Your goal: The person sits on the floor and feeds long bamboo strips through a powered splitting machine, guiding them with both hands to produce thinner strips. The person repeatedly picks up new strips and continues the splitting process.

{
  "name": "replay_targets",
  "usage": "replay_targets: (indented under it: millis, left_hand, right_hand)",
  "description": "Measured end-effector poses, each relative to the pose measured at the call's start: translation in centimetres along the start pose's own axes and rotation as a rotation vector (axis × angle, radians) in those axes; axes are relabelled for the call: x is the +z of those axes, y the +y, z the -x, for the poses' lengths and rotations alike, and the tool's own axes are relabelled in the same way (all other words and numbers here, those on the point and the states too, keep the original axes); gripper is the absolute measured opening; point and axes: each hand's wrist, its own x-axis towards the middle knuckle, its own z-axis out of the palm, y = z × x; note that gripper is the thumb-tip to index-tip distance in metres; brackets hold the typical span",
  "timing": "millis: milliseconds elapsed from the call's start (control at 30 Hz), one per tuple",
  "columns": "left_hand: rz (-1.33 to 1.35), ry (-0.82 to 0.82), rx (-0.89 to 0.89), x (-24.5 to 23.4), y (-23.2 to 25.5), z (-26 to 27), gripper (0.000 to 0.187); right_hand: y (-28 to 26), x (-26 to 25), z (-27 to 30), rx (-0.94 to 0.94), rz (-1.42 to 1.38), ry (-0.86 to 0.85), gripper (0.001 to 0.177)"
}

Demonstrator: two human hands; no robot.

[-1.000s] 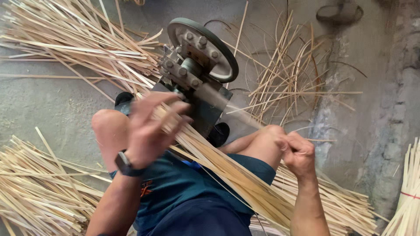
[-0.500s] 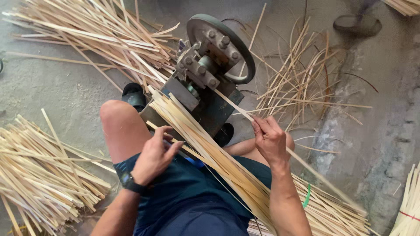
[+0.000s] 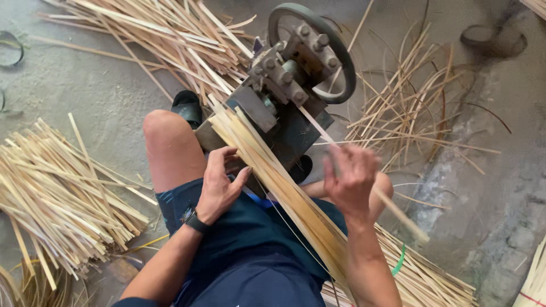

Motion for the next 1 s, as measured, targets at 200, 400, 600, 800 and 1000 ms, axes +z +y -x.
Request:
replay_targets:
  millis: [200,400,600,800,1000]
  left_hand:
    - [0.147,-0.034,-0.077,1.0,-1.8,-0.8,0.053]
    - [-0.133,-0.047,-0.037,-1.1,-1.0,-2.7,0.053]
    - [0.053,0.191,0.111,-4.1,-0.3,-10.7,0.051]
    - [0.179,0.269,0.222,-4.0,0.7,-18.5,0.036]
    - [0.472,0.265,0.088,-1.6,-0.5,-23.2,0.026]
  right_hand:
    - [-2.6,1.0,4.7,0.369,-0.725,-0.494,0.015]
    - [2.0,-1.0,7.6,0.495,-0.683,-0.337,0.015]
    - [7.5,-7.5,8.1,0.539,-0.666,-0.209,0.030]
    - [6.5,-6.3,6.3,0.548,-0.109,-0.205,0.027]
    - [5.7,-7.7,5.1,0.576,-0.131,-0.233,0.027]
